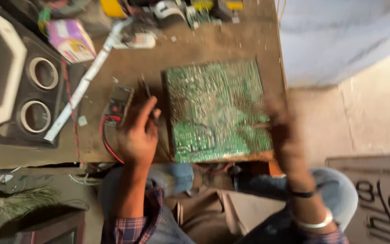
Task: The person sits cross-legged and uses a black probe tool to scrape and clean the surface of a green circuit board. They repeatedly rub the tool across the board's traces and pads, occasionally repositioning the board on the table.
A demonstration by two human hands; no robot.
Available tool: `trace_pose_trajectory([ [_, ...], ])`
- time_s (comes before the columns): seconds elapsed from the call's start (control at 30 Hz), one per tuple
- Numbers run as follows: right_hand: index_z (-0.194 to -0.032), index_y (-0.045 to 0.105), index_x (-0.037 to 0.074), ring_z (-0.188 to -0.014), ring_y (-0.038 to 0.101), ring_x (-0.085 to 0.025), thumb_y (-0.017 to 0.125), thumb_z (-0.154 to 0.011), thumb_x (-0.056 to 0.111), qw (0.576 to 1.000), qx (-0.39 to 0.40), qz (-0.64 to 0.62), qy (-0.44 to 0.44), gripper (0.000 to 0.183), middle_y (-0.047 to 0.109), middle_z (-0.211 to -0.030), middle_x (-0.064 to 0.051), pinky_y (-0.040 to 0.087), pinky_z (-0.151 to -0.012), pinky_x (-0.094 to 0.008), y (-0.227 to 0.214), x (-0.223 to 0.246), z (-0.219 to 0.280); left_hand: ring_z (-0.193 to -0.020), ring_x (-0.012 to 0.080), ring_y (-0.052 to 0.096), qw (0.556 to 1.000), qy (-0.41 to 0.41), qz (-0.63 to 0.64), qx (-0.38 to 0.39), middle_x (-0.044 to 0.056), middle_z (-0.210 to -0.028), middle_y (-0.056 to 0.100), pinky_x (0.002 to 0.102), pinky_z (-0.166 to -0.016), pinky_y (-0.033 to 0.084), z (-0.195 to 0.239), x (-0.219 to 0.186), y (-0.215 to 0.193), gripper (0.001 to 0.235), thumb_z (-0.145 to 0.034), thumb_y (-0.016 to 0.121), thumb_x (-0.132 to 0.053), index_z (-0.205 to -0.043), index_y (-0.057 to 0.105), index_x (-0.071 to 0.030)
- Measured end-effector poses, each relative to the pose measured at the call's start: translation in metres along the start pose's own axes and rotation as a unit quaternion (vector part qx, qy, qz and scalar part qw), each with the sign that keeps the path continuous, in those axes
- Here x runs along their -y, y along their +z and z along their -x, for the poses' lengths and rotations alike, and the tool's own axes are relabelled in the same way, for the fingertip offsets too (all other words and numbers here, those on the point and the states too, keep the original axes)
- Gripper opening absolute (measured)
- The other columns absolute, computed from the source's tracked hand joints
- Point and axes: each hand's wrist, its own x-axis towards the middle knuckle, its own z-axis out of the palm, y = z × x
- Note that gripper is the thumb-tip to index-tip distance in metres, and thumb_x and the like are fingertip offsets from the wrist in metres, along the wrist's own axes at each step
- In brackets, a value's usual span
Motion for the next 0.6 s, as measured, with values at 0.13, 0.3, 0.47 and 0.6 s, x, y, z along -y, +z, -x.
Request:
trace_pose_trajectory([
  [0.13, -0.129, 0.056, 0.002, -0.104, 0.053, -0.026, 0.059, -0.108, 0.039, 0.975, -0.186, -0.054, -0.109, 0.043, 0.055, -0.121, -0.013, 0.046, -0.085, -0.04, -0.057, 0.011, 0.018, -0.077, 0.0136, 0.068, 0.961, -0.12, 0.235, -0.087, 0.016, -0.12, 0.073, 0.023, -0.076, 0.053, 0.008, -0.004, -0.006, 0.046, -0.115, 0.059, -0.03, -0.141, 0.06, 0.008],
  [0.3, -0.116, 0.061, -0.006, -0.083, 0.058, -0.023, 0.056, -0.118, 0.032, 0.975, -0.219, -0.018, -0.039, 0.038, 0.06, -0.1, -0.015, 0.048, -0.072, -0.035, -0.073, -0.048, 0.043, -0.085, 0.0171, 0.072, 0.952, -0.134, 0.275, -0.016, 0.02, -0.121, 0.071, 0.022, -0.066, 0.05, 0.023, -0.003, -0.01, 0.059, -0.117, 0.057, -0.044, -0.146, 0.055, 0.007],
  [0.47, -0.106, 0.062, -0.011, -0.069, 0.061, -0.021, 0.055, -0.125, 0.026, 0.979, -0.202, -0.016, -0.004, 0.042, 0.062, -0.088, -0.017, 0.049, -0.064, -0.031, -0.058, -0.076, 0.082, -0.088, 0.0182, 0.072, 0.948, -0.128, 0.291, -0.012, 0.019, -0.12, 0.072, 0.024, -0.066, 0.05, 0.02, -0.01, -0.006, 0.061, -0.116, 0.057, -0.047, -0.145, 0.056, 0.007],
  [0.6, -0.105, 0.061, -0.011, -0.067, 0.064, -0.022, 0.057, -0.123, 0.03, 0.987, -0.152, 0.024, -0.052, 0.045, 0.065, -0.086, -0.019, 0.051, -0.06, -0.03, -0.062, -0.076, 0.096, -0.089, 0.0169, 0.069, 0.951, -0.116, 0.286, 0.007, 0.015, -0.121, 0.071, 0.024, -0.067, 0.048, 0.009, -0.027, 0.0, 0.055, -0.12, 0.058, -0.045, -0.146, 0.057, 0.003],
])
